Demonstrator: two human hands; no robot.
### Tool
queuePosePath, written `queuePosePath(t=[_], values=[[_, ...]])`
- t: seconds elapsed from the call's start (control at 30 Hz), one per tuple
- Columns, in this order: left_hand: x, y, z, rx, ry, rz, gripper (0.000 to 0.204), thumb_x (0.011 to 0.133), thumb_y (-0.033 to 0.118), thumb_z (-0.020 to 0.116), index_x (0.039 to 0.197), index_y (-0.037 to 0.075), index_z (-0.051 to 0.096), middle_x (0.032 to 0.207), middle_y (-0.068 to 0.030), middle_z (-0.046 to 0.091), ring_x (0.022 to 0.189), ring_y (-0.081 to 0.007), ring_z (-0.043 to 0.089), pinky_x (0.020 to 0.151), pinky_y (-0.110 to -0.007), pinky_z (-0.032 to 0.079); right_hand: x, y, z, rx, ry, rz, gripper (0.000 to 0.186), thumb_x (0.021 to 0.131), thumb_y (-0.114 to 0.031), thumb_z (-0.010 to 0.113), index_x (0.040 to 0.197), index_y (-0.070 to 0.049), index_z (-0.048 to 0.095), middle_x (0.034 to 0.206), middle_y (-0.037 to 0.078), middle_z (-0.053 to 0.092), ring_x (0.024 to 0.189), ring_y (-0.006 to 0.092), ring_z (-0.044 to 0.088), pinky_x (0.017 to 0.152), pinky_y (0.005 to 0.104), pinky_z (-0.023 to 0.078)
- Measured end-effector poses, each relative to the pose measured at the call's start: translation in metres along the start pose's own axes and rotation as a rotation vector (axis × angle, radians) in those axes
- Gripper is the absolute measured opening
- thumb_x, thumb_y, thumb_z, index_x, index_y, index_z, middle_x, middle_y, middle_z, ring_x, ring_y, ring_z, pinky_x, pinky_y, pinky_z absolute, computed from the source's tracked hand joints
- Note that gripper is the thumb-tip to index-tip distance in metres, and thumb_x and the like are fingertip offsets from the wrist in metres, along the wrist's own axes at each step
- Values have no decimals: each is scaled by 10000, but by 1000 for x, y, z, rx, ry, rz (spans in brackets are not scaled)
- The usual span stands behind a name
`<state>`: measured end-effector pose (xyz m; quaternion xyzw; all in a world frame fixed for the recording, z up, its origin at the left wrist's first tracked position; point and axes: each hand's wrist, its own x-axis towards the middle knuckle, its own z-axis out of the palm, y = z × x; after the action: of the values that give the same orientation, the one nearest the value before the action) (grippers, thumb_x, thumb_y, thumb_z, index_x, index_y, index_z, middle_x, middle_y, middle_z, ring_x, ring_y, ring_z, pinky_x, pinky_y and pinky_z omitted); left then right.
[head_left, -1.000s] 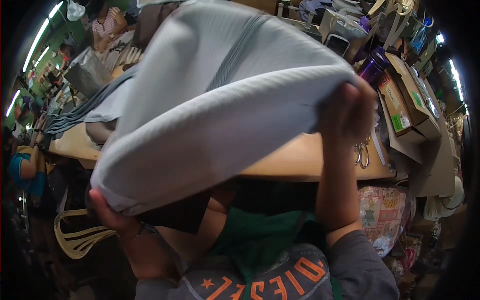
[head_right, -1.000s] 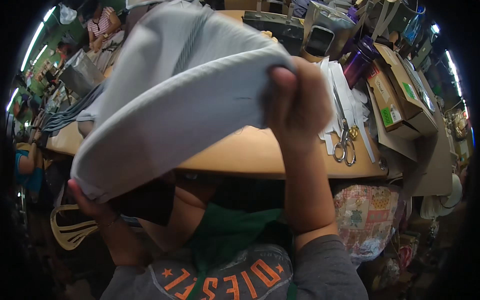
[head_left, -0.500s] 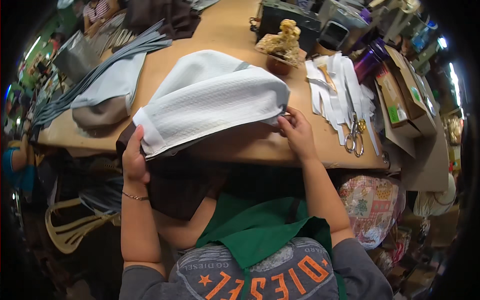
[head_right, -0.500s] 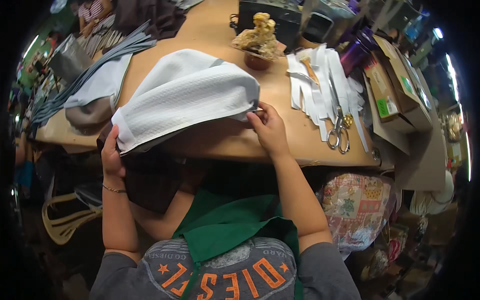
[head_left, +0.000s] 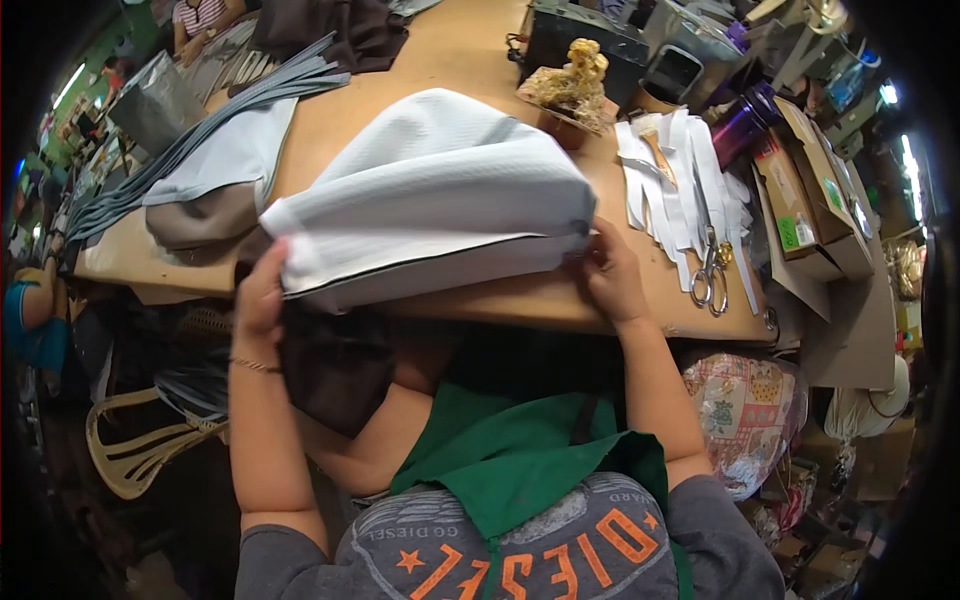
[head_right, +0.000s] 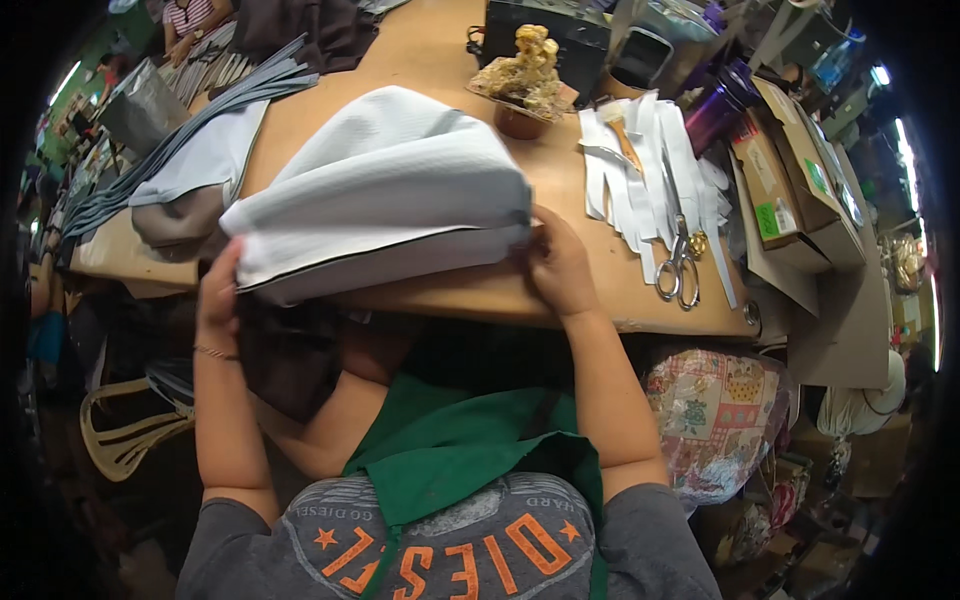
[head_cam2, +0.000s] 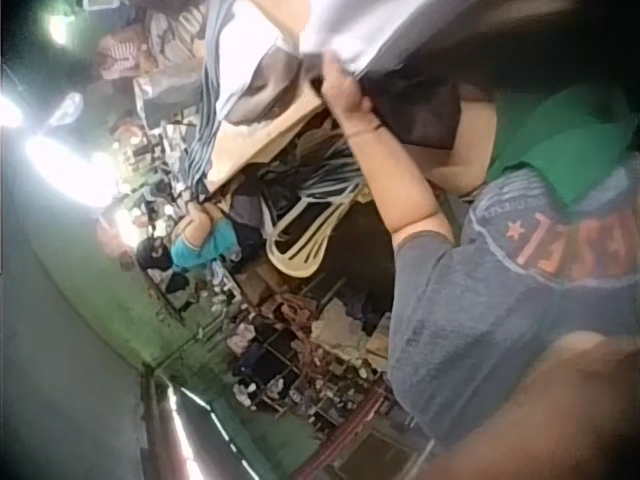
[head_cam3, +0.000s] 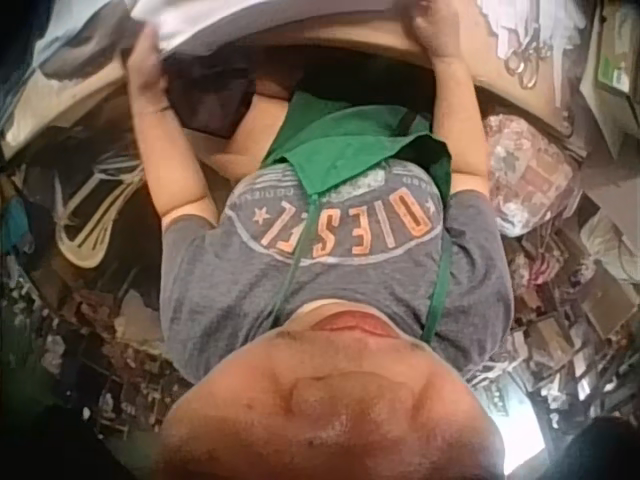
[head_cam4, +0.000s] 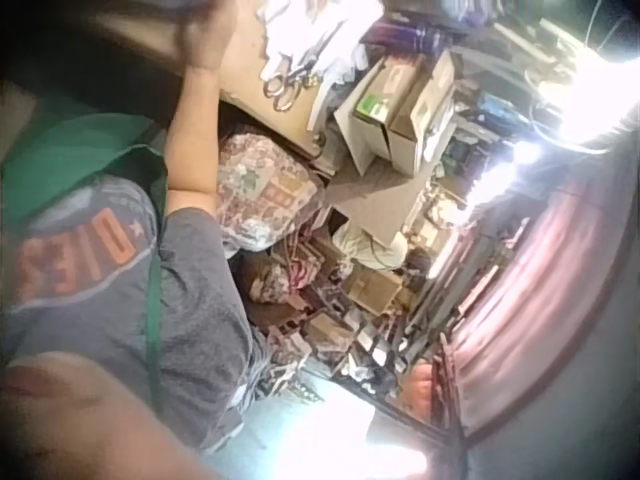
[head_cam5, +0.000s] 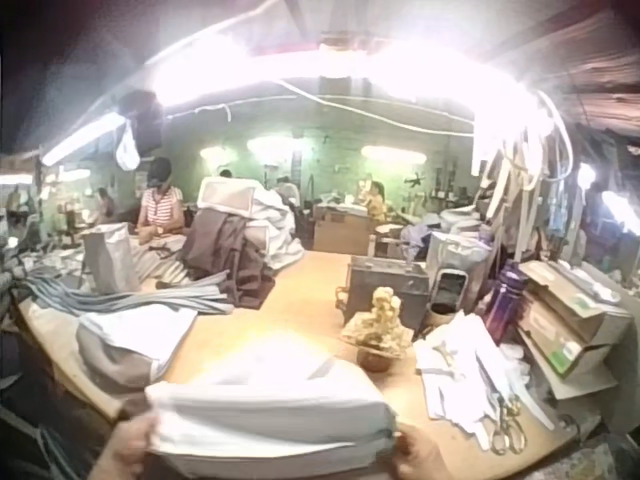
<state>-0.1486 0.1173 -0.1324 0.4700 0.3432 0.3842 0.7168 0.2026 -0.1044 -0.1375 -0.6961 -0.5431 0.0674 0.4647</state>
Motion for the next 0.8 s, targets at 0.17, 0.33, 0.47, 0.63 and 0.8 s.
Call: queuePosePath(t=[0.17,0.33,0.47,0.63,0.8], values=[[-18,-1,52,-153,-50,-161,329,894,250,464,1082,-9,537,1003,-68,603,883,-141,582,799,-265,455,4,-35,-29,-469,58,-6,590,686,54,595,1235,-22,392,878,100,565,816,241,548,776,328,436],[-29,8,60,18,27,-96,361,891,293,475,1118,17,526,1045,-47,583,928,-113,556,813,-253,434,19,-142,13,-241,-127,-447,329,674,-62,678,985,-52,570,912,111,551,864,273,526,770,352,425],[-40,11,43,13,-168,-146,462,842,364,540,1105,-16,538,1022,-56,572,935,-117,509,821,-244,394,45,-150,73,-119,-393,-603,241,679,-171,677,872,-54,593,837,87,549,797,280,515,703,363,426],[-64,28,37,94,-474,-5,539,720,153,697,1174,-27,470,1119,-67,542,1029,-147,484,901,-279,359,59,-151,85,5,-534,-440,170,732,-189,647,798,-34,623,772,105,558,793,277,517,704,353,427],[-60,19,40,319,-503,391,483,719,120,674,1149,-6,492,1147,-82,534,1065,-188,481,928,-315,344,68,-163,84,32,-579,-347,178,743,-189,641,780,-16,625,730,112,578,699,261,538,654,352,439]])
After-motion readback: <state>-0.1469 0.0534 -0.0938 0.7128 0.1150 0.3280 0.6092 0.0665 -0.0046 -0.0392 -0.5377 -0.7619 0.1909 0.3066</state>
